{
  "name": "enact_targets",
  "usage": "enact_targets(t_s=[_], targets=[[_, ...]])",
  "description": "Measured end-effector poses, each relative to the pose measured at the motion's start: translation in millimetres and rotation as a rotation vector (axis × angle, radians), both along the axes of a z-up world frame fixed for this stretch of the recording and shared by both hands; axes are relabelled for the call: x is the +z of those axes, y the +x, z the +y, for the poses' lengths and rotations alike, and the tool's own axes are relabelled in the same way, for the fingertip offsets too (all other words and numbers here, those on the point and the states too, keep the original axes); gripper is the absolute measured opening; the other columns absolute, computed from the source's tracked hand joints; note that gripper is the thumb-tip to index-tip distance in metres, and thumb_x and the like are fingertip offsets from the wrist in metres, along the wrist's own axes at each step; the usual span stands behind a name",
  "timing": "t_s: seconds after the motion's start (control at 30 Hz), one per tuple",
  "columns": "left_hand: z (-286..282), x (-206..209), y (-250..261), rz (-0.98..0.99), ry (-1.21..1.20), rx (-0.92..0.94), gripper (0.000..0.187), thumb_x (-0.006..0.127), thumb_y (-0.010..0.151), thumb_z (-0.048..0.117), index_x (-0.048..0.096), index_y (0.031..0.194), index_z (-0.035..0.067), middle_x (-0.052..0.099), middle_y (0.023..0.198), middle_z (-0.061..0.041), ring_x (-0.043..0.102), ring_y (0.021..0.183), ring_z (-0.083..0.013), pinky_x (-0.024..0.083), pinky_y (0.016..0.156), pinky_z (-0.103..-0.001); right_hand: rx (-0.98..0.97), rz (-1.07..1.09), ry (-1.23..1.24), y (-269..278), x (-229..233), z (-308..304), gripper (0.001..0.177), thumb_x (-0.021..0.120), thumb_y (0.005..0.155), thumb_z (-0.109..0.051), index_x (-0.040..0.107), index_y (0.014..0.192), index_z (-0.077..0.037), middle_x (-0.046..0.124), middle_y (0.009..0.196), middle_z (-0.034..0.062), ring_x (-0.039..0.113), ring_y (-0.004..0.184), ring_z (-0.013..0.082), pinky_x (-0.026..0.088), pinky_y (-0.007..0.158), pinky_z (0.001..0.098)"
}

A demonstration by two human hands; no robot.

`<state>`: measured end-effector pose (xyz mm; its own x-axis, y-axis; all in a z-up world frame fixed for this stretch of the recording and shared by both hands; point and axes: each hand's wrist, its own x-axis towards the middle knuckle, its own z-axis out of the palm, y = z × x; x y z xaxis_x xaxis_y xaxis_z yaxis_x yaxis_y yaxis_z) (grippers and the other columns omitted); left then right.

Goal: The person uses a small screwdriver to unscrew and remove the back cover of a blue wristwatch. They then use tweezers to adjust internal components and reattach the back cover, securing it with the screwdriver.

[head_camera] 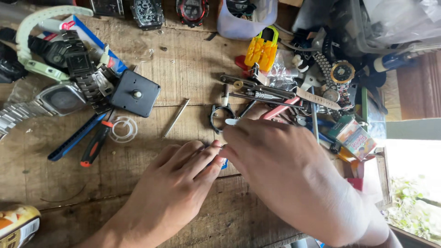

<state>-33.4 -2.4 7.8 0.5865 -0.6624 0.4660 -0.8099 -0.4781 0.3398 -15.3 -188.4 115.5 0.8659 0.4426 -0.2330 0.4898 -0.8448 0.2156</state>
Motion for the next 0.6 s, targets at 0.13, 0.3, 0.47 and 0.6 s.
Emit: enact_targets(t_s=[0.13, 0.3, 0.47, 0.6], targets=[[-2, 3, 1, 0.015, -0.010, 0.005, 0.022, 0.063, 0.092, 0.010, 0.067, 0.113, 0.004, 0.066, 0.110, -0.008, 0.061, 0.103, -0.0279, 0.051, 0.082, -0.042, -0.014, 0.215, 0.269, -1, 4, 3, 0.021, 0.064, 0.076, -0.002, 0.055, 0.088, -0.016, 0.053, 0.090, 0.0042, 0.061, 0.078, 0.0314, 0.044, 0.039, 0.0532], [-2, 0, 0, 0.011, -0.010, 0.020, 0.024, 0.068, 0.086, 0.008, 0.068, 0.110, 0.007, 0.068, 0.128, -0.007, 0.063, 0.110, -0.0251, 0.053, 0.085, -0.040, -0.043, 0.097, 0.342, -8, 0, 1, 0.029, 0.081, 0.088, -0.026, 0.060, 0.104, -0.013, 0.061, 0.092, 0.0032, 0.068, 0.071, 0.0247, 0.054, 0.039, 0.0477], [-3, 4, 0, -0.034, 0.027, 0.030, 0.023, 0.067, 0.093, 0.015, 0.068, 0.114, 0.007, 0.069, 0.128, -0.008, 0.064, 0.109, -0.0263, 0.053, 0.084, -0.041, -0.087, 0.099, 0.011, -6, -4, -7, 0.041, 0.055, 0.110, -0.051, 0.059, 0.084, -0.020, 0.062, 0.066, -0.0012, 0.065, 0.048, 0.0286, 0.050, 0.037, 0.0461], [-4, 6, 1, 0.024, 0.006, 0.011, 0.024, 0.068, 0.091, 0.012, 0.067, 0.114, 0.005, 0.068, 0.120, -0.009, 0.064, 0.106, -0.0277, 0.053, 0.085, -0.042, -0.040, 0.233, 0.254, -1, 3, -2, 0.018, 0.064, 0.081, -0.002, 0.059, 0.092, -0.016, 0.060, 0.088, 0.0025, 0.064, 0.076, 0.0302, 0.048, 0.038, 0.0530]])
